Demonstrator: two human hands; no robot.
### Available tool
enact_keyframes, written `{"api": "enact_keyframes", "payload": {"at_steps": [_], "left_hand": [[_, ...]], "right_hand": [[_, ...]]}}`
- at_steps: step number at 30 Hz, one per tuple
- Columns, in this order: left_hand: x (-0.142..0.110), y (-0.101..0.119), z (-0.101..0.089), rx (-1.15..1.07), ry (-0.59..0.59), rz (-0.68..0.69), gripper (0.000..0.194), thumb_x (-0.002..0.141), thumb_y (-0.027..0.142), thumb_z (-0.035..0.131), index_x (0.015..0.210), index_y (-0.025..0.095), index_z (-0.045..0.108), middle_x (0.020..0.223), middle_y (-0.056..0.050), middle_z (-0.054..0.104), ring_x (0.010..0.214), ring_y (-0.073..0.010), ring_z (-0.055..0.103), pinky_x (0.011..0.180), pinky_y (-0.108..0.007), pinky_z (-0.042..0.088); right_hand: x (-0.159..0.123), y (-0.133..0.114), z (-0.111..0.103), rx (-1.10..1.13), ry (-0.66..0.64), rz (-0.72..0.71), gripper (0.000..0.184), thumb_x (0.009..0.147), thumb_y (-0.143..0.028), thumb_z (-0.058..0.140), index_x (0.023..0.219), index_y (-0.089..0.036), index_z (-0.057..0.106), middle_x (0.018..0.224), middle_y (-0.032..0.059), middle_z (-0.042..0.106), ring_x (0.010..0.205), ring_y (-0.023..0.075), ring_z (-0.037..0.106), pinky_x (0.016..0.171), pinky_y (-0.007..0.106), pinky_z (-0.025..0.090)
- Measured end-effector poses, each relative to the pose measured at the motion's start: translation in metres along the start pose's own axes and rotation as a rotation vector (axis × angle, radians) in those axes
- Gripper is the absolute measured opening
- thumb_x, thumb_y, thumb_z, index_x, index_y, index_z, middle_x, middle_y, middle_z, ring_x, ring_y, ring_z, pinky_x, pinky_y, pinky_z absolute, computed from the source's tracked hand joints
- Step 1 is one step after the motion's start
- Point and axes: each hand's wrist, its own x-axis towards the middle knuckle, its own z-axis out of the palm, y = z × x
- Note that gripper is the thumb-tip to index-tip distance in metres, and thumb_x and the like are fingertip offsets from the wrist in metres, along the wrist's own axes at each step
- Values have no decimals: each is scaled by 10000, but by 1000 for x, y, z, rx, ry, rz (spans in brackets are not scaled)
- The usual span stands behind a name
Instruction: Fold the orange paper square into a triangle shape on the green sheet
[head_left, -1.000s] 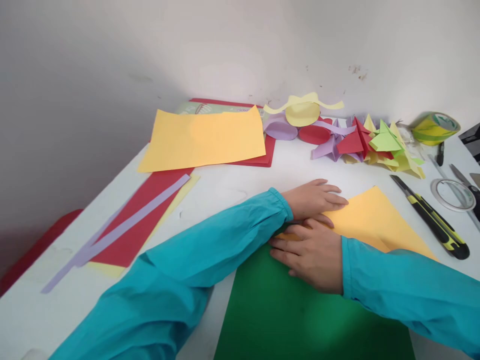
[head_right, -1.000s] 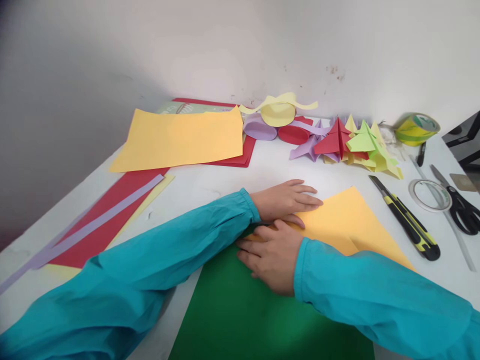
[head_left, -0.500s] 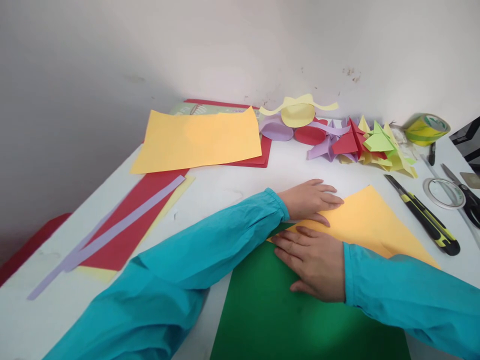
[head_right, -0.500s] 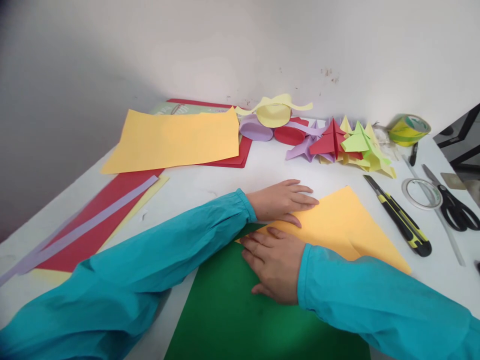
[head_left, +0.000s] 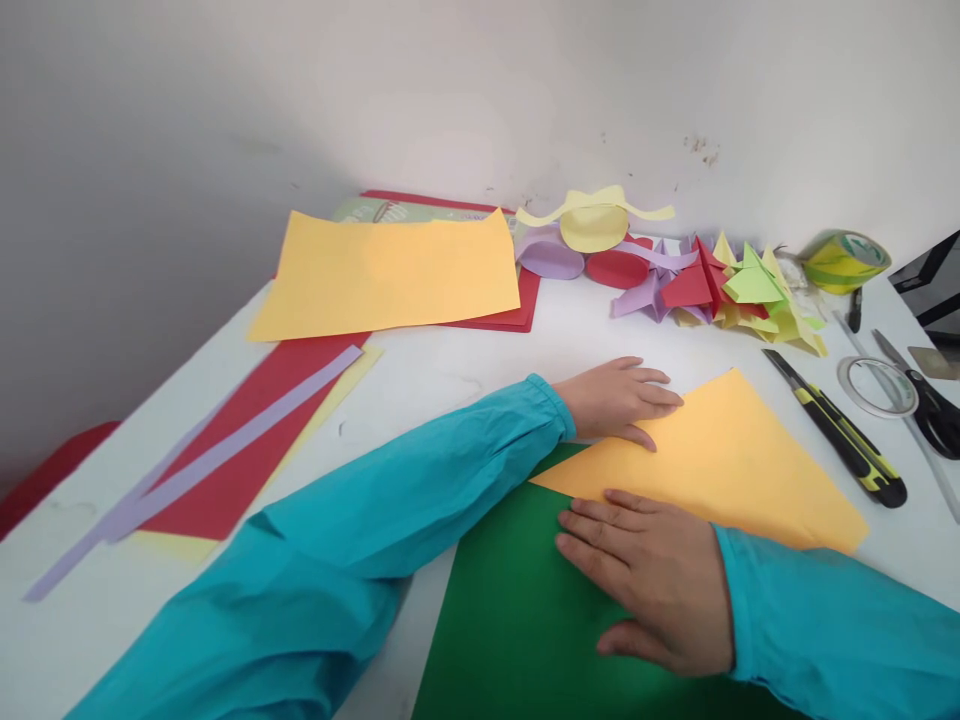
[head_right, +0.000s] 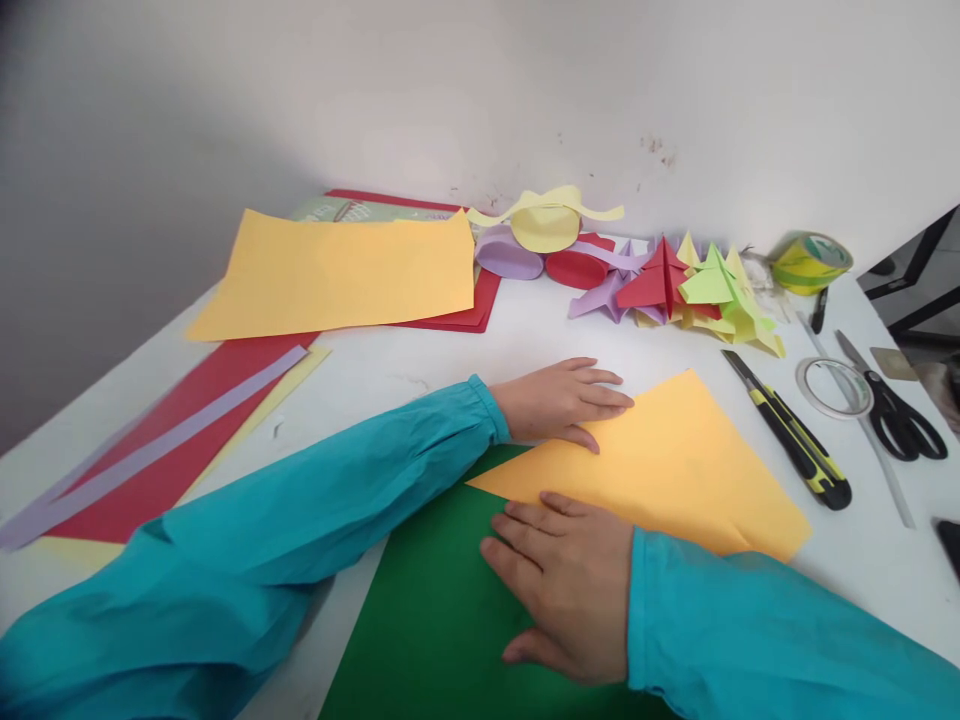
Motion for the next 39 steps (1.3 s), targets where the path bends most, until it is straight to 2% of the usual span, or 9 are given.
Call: {"api": "enact_keyframes", "payload": {"at_steps": [4,8,14,22,33,39], "left_hand": [[0,-1,1,10,-2,9,373,937,364,479,1275,215,528,1406,-32,476,1339,-253,341,1093,-430,199],[0,0,0,15,0,1,372,934,356,484,1274,211,528,1401,-36,482,1340,-252,341,1092,-430,208],[-1,1,-1,6,-12,-5,395,933,377,488,1293,217,512,1404,-32,478,1349,-257,327,1097,-429,198],[-3,-2,1,-3,17,14,516,902,465,509,1317,160,485,1394,-51,488,1332,-273,346,1100,-432,188],[-3,-3,1,-31,17,10,502,908,464,499,1335,202,476,1387,-64,495,1338,-266,342,1114,-448,183],[-3,-2,1,-27,12,6,498,905,465,503,1332,208,481,1390,-67,491,1334,-269,350,1108,-445,200]], "right_hand": [[-3,6,0,-99,59,70,731,900,-542,430,1445,-77,283,1508,148,266,1411,259,200,1147,467,203],[1,7,9,-215,66,107,756,889,-581,425,1433,-70,307,1515,126,248,1405,275,210,1144,485,204],[-8,-2,25,-328,133,145,747,907,-624,303,1409,-74,359,1507,106,284,1394,265,232,1150,479,169],[-17,-7,35,-409,210,157,737,897,-645,302,1385,-103,403,1486,85,343,1374,257,268,1156,467,154],[-31,-16,38,-435,244,190,690,889,-618,383,1320,-89,483,1409,119,456,1329,266,353,1155,513,163],[-44,-1,21,-271,152,152,540,935,-497,392,1314,-128,498,1407,79,467,1300,225,398,1120,457,266]]}}
